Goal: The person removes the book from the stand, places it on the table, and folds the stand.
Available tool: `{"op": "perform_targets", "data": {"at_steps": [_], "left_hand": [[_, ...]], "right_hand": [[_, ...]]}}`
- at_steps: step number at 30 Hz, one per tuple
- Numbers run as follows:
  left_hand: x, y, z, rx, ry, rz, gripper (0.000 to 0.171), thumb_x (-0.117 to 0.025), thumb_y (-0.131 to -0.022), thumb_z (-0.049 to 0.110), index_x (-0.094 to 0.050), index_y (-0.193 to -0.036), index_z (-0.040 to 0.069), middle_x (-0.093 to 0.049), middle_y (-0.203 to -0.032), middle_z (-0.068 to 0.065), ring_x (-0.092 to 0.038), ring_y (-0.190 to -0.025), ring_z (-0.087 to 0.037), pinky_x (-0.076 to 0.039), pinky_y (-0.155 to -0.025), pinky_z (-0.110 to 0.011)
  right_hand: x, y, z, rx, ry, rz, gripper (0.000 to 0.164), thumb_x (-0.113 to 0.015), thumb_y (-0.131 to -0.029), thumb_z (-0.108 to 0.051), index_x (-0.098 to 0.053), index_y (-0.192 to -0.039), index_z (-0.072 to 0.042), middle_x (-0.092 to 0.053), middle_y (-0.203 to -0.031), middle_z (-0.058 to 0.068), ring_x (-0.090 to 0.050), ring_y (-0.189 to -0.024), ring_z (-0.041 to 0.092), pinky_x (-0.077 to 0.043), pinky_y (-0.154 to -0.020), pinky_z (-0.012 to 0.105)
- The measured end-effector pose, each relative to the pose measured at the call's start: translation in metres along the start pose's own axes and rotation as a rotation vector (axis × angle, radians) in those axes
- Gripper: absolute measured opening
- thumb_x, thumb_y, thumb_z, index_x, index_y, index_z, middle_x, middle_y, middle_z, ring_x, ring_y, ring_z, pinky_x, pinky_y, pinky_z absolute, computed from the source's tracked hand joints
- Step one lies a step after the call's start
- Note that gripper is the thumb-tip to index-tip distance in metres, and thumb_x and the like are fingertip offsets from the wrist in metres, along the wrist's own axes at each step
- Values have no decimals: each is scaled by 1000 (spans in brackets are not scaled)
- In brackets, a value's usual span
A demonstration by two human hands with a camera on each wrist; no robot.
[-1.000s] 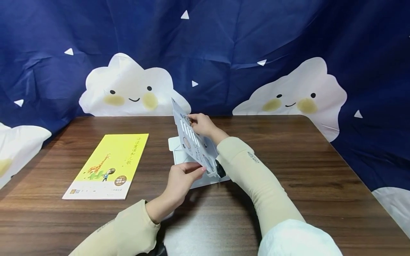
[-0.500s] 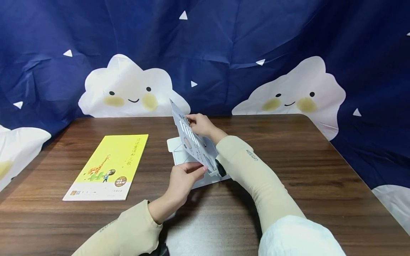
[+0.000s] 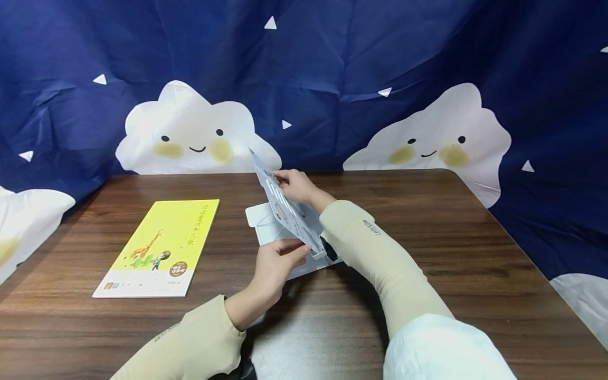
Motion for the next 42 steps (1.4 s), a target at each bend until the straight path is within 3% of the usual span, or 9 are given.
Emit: {"op": "perform_targets", "data": {"at_steps": [9, 19, 26, 30, 38, 42], "left_hand": [[0, -1, 0, 31, 66, -11, 20, -67, -71, 4, -64, -86, -8, -64, -73, -11, -56, -60, -10, -48, -58, -21], [2, -2, -2, 59, 62, -56, 20, -64, -72, 4, -64, -88, -9, -64, -76, -11, -60, -70, -26, -49, -61, -24], [7, -1, 0, 57, 28, -96, 17, -63, -73, 3, -64, -86, -7, -64, -78, -10, -58, -68, -11, -48, -64, -23], [12, -1, 3, 39, 8, -133, 18, -63, -73, 2, -63, -88, -8, -64, -80, -10, -56, -71, -9, -46, -67, -23], [29, -9, 8, -63, -178, -255, 22, -63, -71, 0, -60, -90, -10, -62, -81, -13, -58, -75, -17, -46, -68, -23], [42, -15, 10, -79, -251, -241, 21, -64, -71, 1, -60, -89, -9, -62, -82, -14, -59, -76, -20, -47, -68, -25]], "right_hand": [[0, -2, 1, 10, 18, 17, 43, -43, -83, 2, -44, -125, -3, -45, -124, 12, -42, -106, 16, -35, -88, 27], [4, 3, -5, 4, -81, 52, 38, -41, -82, 7, -49, -119, 3, -51, -116, 14, -47, -106, 20, -39, -85, 26], [8, 7, -10, -11, -135, 34, 35, -41, -84, 6, -50, -118, 3, -51, -116, 14, -48, -104, 20, -40, -83, 26], [11, 14, -17, -2, -168, 30, 33, -42, -84, 6, -50, -117, 5, -51, -115, 16, -49, -104, 22, -42, -81, 27], [19, 30, -25, 39, -172, -6, 32, -46, -86, 0, -48, -117, 5, -50, -117, 16, -47, -107, 22, -40, -85, 31], [22, 39, -27, 67, -174, -26, 32, -48, -86, -1, -48, -117, 7, -51, -116, 17, -47, -106, 24, -40, -85, 32]]}}
Point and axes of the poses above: each hand's wrist, its own y-axis away from the middle knuckle, its own x-axis out of the back of the hand, z = x × y, the point moved 3 cm from there along -y, towards the middle knuckle
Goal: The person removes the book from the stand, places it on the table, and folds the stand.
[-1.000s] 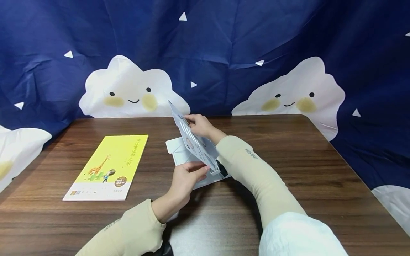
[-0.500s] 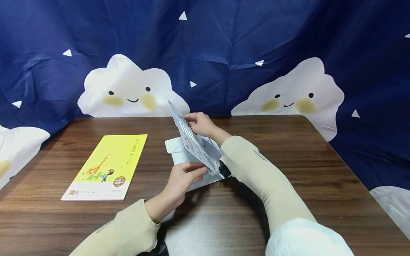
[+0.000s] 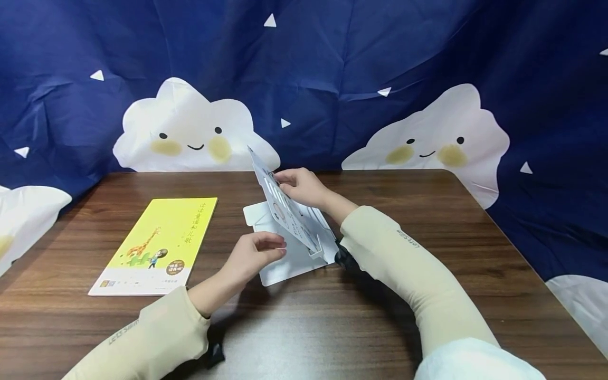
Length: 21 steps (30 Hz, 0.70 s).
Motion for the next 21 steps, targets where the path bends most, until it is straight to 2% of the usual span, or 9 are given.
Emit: {"op": "perform_targets", "data": {"at_steps": [6, 9, 13, 17, 21], "left_hand": [[19, -7, -3, -9, -41, 3, 25, -64, -72, 0, -59, -95, -7, -60, -92, -18, -58, -84, -24, -47, -72, -28], [28, -12, -6, -20, -93, 23, 30, -65, -72, 1, -57, -100, -6, -59, -97, -19, -56, -89, -27, -46, -74, -29], [38, -18, -10, 10, -150, 51, 42, -67, -71, 4, -53, -109, -4, -56, -106, -19, -53, -96, -30, -44, -79, -33], [42, -23, -14, 55, -147, 23, 53, -68, -70, 6, -47, -118, -2, -51, -114, -19, -48, -103, -31, -41, -83, -36], [44, -26, -16, 72, -160, -8, 61, -70, -69, 10, -43, -122, -1, -48, -119, -17, -45, -107, -31, -40, -85, -37]], "right_hand": [[0, 10, -2, 29, -30, -23, 32, -48, -87, -5, -48, -117, 8, -49, -118, 17, -46, -107, 22, -39, -86, 31], [0, 16, -2, 37, -70, -17, 31, -48, -87, -6, -48, -115, 9, -49, -117, 18, -46, -107, 23, -39, -87, 32], [1, 25, 1, 22, -103, -5, 31, -48, -88, -8, -49, -115, 8, -51, -115, 17, -46, -106, 22, -38, -87, 33], [-2, 34, 5, 21, -145, -2, 31, -49, -88, -9, -50, -114, 7, -53, -113, 17, -48, -104, 24, -39, -86, 34], [-6, 42, 5, 25, -177, -3, 30, -49, -88, -9, -52, -113, 7, -53, -111, 17, -48, -103, 28, -40, -85, 34]]}}
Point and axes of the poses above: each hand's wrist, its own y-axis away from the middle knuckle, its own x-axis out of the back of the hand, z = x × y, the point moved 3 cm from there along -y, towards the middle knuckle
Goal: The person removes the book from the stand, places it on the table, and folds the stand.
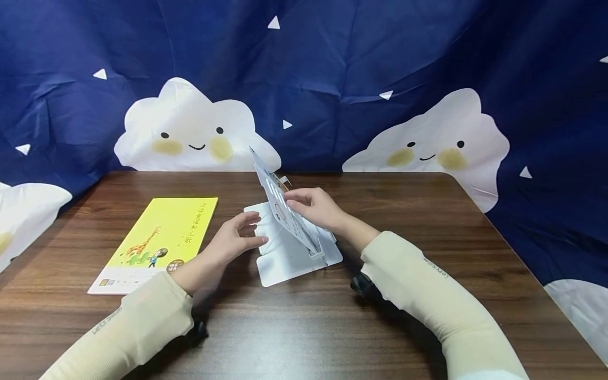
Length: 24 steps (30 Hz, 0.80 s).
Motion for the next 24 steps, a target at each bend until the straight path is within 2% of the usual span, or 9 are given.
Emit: {"op": "perform_targets", "data": {"at_steps": [9, 17, 24], "left_hand": [[2, -11, -7, -9, -66, -43, 70, -73, -67, 16, -39, -125, -2, -41, -126, -16, -40, -111, -32, -36, -88, -40], [2, -20, -15, 15, -316, -60, 79, -74, -65, 28, -36, -128, 1, -41, -126, -16, -38, -114, -27, -31, -93, -37], [-2, -25, -25, 13, -403, -94, 84, -74, -64, 31, -33, -129, -2, -41, -126, -17, -39, -113, -27, -32, -92, -35]], "right_hand": [[-4, 17, -6, 32, 20, 24, 29, -49, -88, -11, -53, -112, 5, -54, -112, 15, -49, -104, 23, -40, -85, 31], [-7, 29, -7, 39, -9, 61, 28, -48, -88, -10, -54, -111, 6, -55, -110, 14, -49, -102, 23, -40, -84, 29], [-11, 41, -3, 48, -2, 85, 28, -48, -89, -11, -54, -112, 4, -54, -112, 12, -48, -104, 21, -39, -84, 27]]}}
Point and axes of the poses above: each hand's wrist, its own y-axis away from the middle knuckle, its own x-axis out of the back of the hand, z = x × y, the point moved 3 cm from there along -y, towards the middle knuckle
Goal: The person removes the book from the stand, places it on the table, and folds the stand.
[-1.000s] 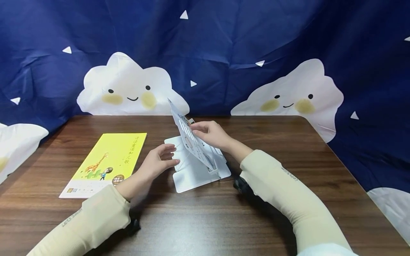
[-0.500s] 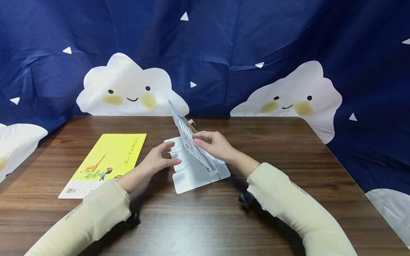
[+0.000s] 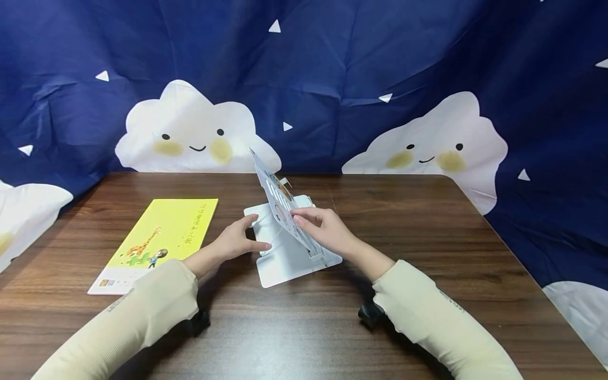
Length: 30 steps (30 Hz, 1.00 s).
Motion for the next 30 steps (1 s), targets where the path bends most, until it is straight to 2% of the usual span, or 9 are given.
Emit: {"op": "perform_targets", "data": {"at_steps": [4, 9, 19, 24, 30], "left_hand": [[-4, -3, -2, -7, -1, -6, 84, -74, -64, 31, -33, -128, -4, -41, -125, -18, -39, -112, -28, -32, -92, -36], [-8, -4, -3, -18, -12, -6, 84, -74, -65, 30, -33, -127, -7, -40, -125, -20, -39, -113, -28, -32, -92, -36], [-10, -3, -3, -51, -5, 59, 78, -75, -64, 28, -38, -123, -8, -45, -119, -22, -43, -107, -30, -35, -89, -37], [-11, -3, -4, -57, -11, 70, 78, -75, -63, 29, -39, -122, -8, -46, -118, -22, -44, -106, -30, -36, -89, -37], [-12, -4, -3, -88, -13, 64, 79, -74, -64, 28, -38, -123, -9, -44, -120, -23, -41, -109, -31, -34, -90, -38]], "right_hand": [[-2, 6, 1, 12, 9, 19, 29, -49, -88, -9, -53, -113, 5, -53, -113, 14, -48, -103, 18, -41, -83, 26], [-4, 13, 2, -12, -46, 17, 31, -51, -87, -10, -53, -115, 3, -51, -117, 13, -47, -105, 19, -41, -83, 26], [-6, 26, 3, -18, -85, 31, 32, -55, -85, -9, -53, -114, 3, -51, -117, 13, -46, -107, 22, -40, -85, 26], [-7, 31, 2, -6, -53, 29, 33, -57, -83, -9, -53, -115, 1, -50, -119, 11, -43, -111, 18, -35, -90, 33], [-6, 34, 3, 13, 15, 54, 38, -64, -78, -9, -54, -114, -1, -51, -118, 9, -42, -112, 18, -32, -93, 28]]}}
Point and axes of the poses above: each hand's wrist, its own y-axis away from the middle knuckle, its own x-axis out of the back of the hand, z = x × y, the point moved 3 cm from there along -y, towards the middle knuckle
